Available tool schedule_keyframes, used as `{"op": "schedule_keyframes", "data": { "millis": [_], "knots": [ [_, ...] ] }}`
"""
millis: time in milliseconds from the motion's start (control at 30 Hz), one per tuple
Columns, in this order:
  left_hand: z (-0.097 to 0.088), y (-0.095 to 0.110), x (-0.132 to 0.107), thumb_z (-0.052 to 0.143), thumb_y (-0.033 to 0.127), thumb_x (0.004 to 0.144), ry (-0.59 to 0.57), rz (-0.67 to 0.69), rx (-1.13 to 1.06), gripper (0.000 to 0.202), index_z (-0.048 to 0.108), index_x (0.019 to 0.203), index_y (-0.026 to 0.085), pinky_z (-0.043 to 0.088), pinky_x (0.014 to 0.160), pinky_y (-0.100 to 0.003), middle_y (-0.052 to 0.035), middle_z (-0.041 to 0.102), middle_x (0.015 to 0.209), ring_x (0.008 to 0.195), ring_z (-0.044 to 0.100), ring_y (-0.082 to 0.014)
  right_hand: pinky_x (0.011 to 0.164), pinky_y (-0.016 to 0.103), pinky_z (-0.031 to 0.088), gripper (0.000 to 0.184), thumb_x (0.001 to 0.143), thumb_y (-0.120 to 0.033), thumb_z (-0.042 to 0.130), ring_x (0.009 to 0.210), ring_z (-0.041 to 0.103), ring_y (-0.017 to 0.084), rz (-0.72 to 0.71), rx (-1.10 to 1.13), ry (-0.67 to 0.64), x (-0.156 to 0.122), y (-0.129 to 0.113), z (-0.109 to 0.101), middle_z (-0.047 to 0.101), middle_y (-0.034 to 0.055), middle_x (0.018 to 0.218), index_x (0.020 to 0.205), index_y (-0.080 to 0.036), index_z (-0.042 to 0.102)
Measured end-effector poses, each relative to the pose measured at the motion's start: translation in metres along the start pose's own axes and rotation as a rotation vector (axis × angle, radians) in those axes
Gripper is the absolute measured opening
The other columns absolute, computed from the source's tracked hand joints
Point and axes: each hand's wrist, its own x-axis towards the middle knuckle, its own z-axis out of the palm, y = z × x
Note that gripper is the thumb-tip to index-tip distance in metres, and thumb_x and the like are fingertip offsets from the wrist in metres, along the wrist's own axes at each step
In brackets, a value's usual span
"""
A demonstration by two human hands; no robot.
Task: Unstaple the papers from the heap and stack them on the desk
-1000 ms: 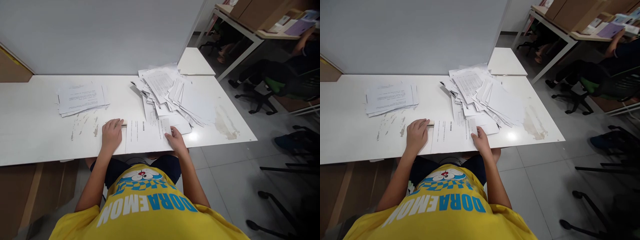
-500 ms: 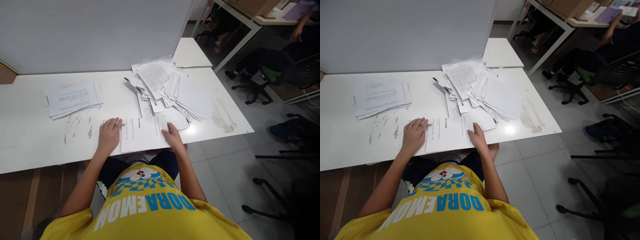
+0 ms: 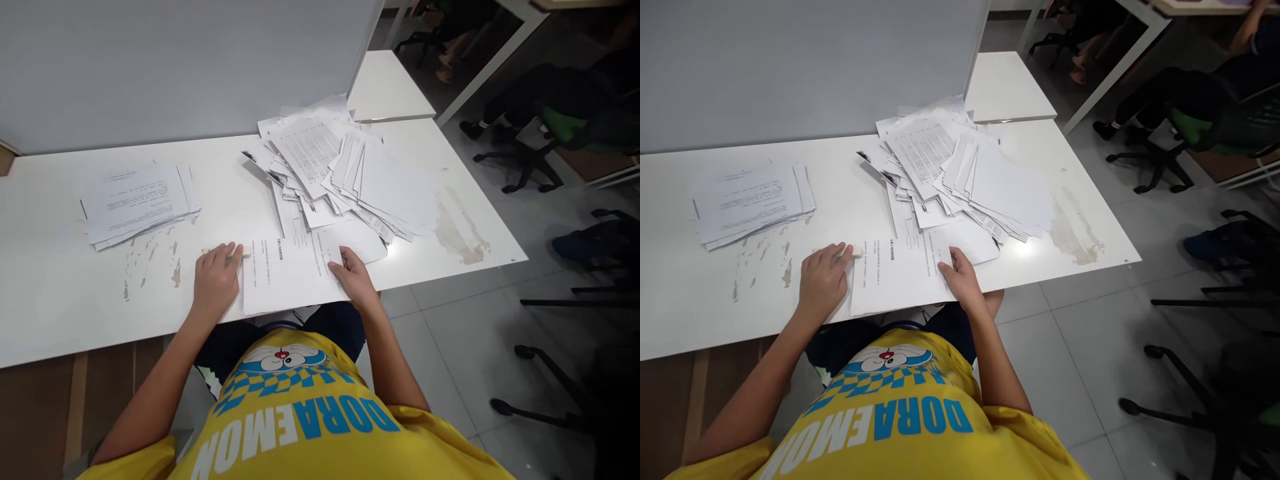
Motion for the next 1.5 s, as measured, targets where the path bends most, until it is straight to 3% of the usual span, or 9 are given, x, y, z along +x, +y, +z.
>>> {"op": "schedule_keyframes", "data": {
  "millis": [200,733,833,1000,1100,1200,1333,1400,1500],
  "knots": [
    [0.002,-0.003,-0.004,0.04,0.004,0.085,-0.078,0.012,-0.003,0.063,0.051,0.144,0.022,0.038,0.103,-0.047,-0.015,0.059,0.141,0.132,0.052,-0.0305,0.091,0.041,0.053,0.035,0.079,-0.039,0.064,0.109,0.065,0.028,-0.001,0.005,-0.018,0.0,0.001,0.0,0.072,0.0066,0.111,0.111,-0.024,0.061],
    [-0.003,-0.009,-0.01,0.049,0.014,0.091,0.26,0.175,-0.11,0.071,0.027,0.157,0.028,0.043,0.11,-0.047,-0.0128,0.06,0.141,0.138,0.049,-0.0301,0.078,0.037,0.055,0.042,0.078,-0.053,0.066,0.092,0.069,0.027,-0.118,0.089,-0.028,-0.015,0.001,-0.007,0.074,0.0054,0.101,0.109,-0.024,0.064],
    [-0.007,0.006,-0.018,0.048,0.025,0.095,0.264,0.027,-0.326,0.059,0.036,0.153,0.03,0.042,0.113,-0.049,-0.0104,0.061,0.139,0.136,0.051,-0.0288,0.08,0.039,0.056,0.043,0.077,-0.052,0.069,0.095,0.069,0.028,-0.135,0.171,-0.015,-0.017,0.001,-0.02,0.073,0.0057,0.105,0.109,-0.025,0.064],
    [-0.015,0.048,-0.026,0.036,0.059,0.096,-0.055,-0.469,-1.039,0.069,0.029,0.156,0.027,0.055,0.1,-0.043,-0.0115,0.059,0.141,0.125,0.061,-0.0275,0.078,0.041,0.056,0.048,0.075,-0.055,0.07,0.094,0.07,0.03,-0.131,0.204,-0.004,-0.016,-0.006,-0.032,0.074,0.0056,0.101,0.112,-0.026,0.064],
    [-0.021,0.054,-0.021,0.06,0.067,0.081,-0.16,-0.62,-1.198,0.08,0.048,0.146,0.023,0.06,0.087,-0.041,-0.013,0.07,0.123,0.112,0.067,-0.0308,0.077,0.039,0.056,0.046,0.074,-0.055,0.072,0.089,0.07,0.027,-0.143,0.2,-0.022,-0.015,-0.012,-0.019,0.074,0.0045,0.098,0.107,-0.025,0.065],
    [-0.032,0.024,-0.011,0.078,0.06,0.061,-0.109,-0.73,-1.114,0.066,0.07,0.114,0.021,0.06,0.071,-0.04,-0.0089,0.076,0.095,0.09,0.07,-0.0298,0.074,0.038,0.056,0.042,0.076,-0.055,0.07,0.081,0.068,0.024,-0.198,0.142,-0.098,-0.01,-0.023,-0.004,0.073,0.0035,0.093,0.105,-0.025,0.066],
    [-0.056,-0.066,0.013,0.073,0.046,0.061,0.163,-0.907,-0.683,0.029,0.068,0.079,0.024,0.053,0.061,-0.029,0.0046,0.063,0.064,0.062,0.057,-0.0154,0.088,0.044,0.054,0.042,0.086,-0.052,0.061,0.093,0.067,0.024,-0.404,-0.143,-0.085,0.025,-0.05,-0.01,0.072,0.0065,0.109,0.12,-0.028,0.065],
    [-0.068,-0.114,0.029,0.067,0.043,0.069,0.168,-0.893,-0.48,0.022,0.067,0.083,0.026,0.054,0.071,-0.028,0.0066,0.064,0.071,0.068,0.057,-0.0125,0.107,0.049,0.043,0.045,0.086,-0.049,0.063,0.12,0.058,0.028,-0.516,-0.325,0.14,0.056,-0.061,-0.024,0.065,0.0085,0.13,0.125,-0.028,0.063],
    [-0.076,-0.166,0.049,0.048,0.046,0.084,0.179,-0.819,-0.243,0.041,0.064,0.119,0.034,0.055,0.094,-0.039,0.0059,0.072,0.108,0.098,0.065,-0.0197,0.12,0.054,0.025,0.054,0.081,-0.045,0.068,0.142,0.04,0.032,-0.583,-0.528,0.335,0.102,-0.06,-0.046,0.054,0.0111,0.147,0.131,-0.023,0.06]
  ]
}}
